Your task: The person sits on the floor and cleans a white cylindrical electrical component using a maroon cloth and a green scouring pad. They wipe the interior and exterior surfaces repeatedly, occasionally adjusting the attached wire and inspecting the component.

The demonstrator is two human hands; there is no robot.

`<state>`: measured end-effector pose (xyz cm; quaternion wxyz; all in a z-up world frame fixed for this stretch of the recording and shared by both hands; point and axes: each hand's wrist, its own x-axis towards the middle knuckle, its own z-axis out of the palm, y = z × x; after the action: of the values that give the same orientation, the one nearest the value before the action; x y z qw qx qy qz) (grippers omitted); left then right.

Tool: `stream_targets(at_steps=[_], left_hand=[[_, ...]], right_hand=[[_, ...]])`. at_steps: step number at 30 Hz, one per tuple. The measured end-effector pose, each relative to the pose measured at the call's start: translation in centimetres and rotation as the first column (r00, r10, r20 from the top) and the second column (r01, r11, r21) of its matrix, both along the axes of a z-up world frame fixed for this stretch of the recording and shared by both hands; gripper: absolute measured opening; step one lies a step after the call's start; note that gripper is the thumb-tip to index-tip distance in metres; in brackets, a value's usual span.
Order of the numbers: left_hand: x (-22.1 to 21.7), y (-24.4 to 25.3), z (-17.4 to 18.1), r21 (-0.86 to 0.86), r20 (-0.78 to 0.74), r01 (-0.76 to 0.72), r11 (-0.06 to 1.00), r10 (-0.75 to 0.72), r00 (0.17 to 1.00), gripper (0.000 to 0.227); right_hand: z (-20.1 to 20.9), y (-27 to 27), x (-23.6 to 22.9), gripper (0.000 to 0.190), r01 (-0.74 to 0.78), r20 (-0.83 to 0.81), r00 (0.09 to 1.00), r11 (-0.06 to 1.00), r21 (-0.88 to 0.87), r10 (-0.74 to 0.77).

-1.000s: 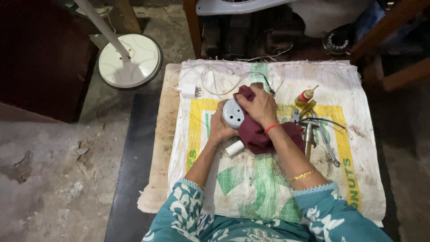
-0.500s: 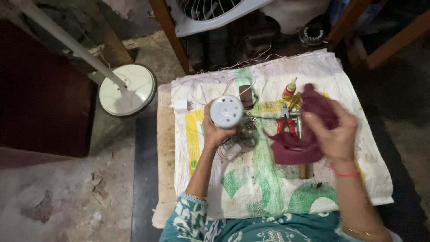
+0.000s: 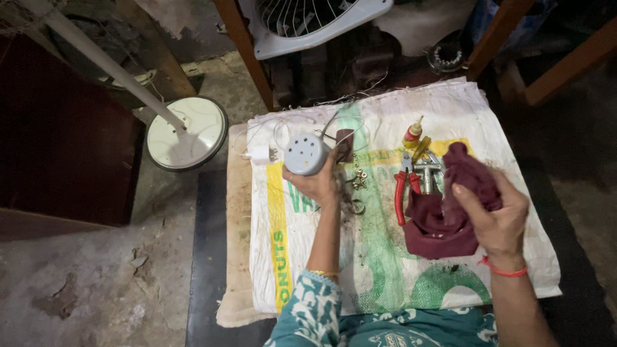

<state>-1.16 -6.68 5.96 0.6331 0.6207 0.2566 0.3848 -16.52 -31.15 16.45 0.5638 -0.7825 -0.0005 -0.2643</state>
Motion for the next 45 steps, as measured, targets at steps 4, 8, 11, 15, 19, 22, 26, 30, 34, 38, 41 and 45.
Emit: stream_targets(at_steps=[4, 8, 11, 15, 19, 22, 26, 30, 34, 38, 41, 45], left_hand=[[-0.6, -1.4, -2.0, 0.157, -0.231, 0.047, 0.986, -0.009, 0.973, 0.128], [-3.5, -2.2, -2.3, 0.291, -0.391, 0.346, 0.892, -0.219, 0.894, 0.139], [-4.2, 0.0, -1.5, 0.292, -0.442, 0.404, 0.867, -0.252, 0.861, 0.146], [0.4, 6.3, -0.2, 0.489, -0.418, 0.688, 0.536, -0.548, 0.724, 0.160], [6.2, 8.8, -1.4, 0.491, -0.342, 0.824, 0.283, -0.807, 0.481, 0.158], [7.6, 8.2, -4.7, 0.371, -0.245, 0.898, 0.236, -0.908, 0.340, 0.106], [8.0, 8.3, -8.4, 0.412, -0.246, 0.854, 0.318, -0.863, 0.441, 0.052], [8.4, 8.0, -7.7, 0.388, -0.176, 0.876, 0.288, -0.909, 0.377, 0.094], [6.6, 7.8, -4.9, 0.469, -0.143, 0.823, 0.321, -0.892, 0.430, 0.116], [5.7, 7.0, -3.4, 0.356, -0.192, 0.865, 0.352, -0.879, 0.437, 0.106], [5.3, 7.0, -3.4, 0.260, -0.209, 0.897, 0.358, -0.886, 0.414, 0.096], [5.9, 6.9, -3.3, 0.233, -0.201, 0.908, 0.349, -0.896, 0.397, 0.101]], right_hand=[[-0.6, 0.6, -0.1, 0.041, -0.077, -0.041, 0.996, 0.997, -0.006, 0.077], [-0.7, 1.4, 1.2, 0.041, -0.128, -0.122, 0.983, 0.989, 0.068, 0.136], [-0.4, 1.9, 3.4, 0.042, -0.218, -0.153, 0.962, 0.974, 0.066, 0.225], [1.7, 3.3, 6.9, 0.043, -0.279, -0.158, 0.955, 0.944, -0.177, 0.252], [1.9, 9.4, 12.0, 0.050, -0.253, -0.075, 0.967, 0.923, -0.290, 0.242], [-2.3, 16.8, 14.0, 0.050, 0.014, 0.130, 0.989, 0.812, -0.584, 0.077], [-7.6, 20.1, 15.0, 0.049, 0.159, 0.097, 0.987, 0.709, -0.687, -0.128], [-7.2, 18.7, 19.1, 0.042, -0.029, -0.208, 0.966, 0.741, -0.671, -0.151], [-5.5, 16.1, 23.3, 0.039, -0.264, -0.353, 0.931, 0.837, -0.479, 0.092], [-7.9, 14.6, 22.0, 0.051, -0.177, -0.264, 0.961, 0.922, -0.344, 0.086], [-11.0, 15.6, 18.3, 0.060, 0.096, 0.015, 0.995, 0.911, -0.402, -0.098], [-14.0, 16.1, 14.0, 0.069, 0.119, -0.040, 0.990, 0.941, -0.315, -0.139]])
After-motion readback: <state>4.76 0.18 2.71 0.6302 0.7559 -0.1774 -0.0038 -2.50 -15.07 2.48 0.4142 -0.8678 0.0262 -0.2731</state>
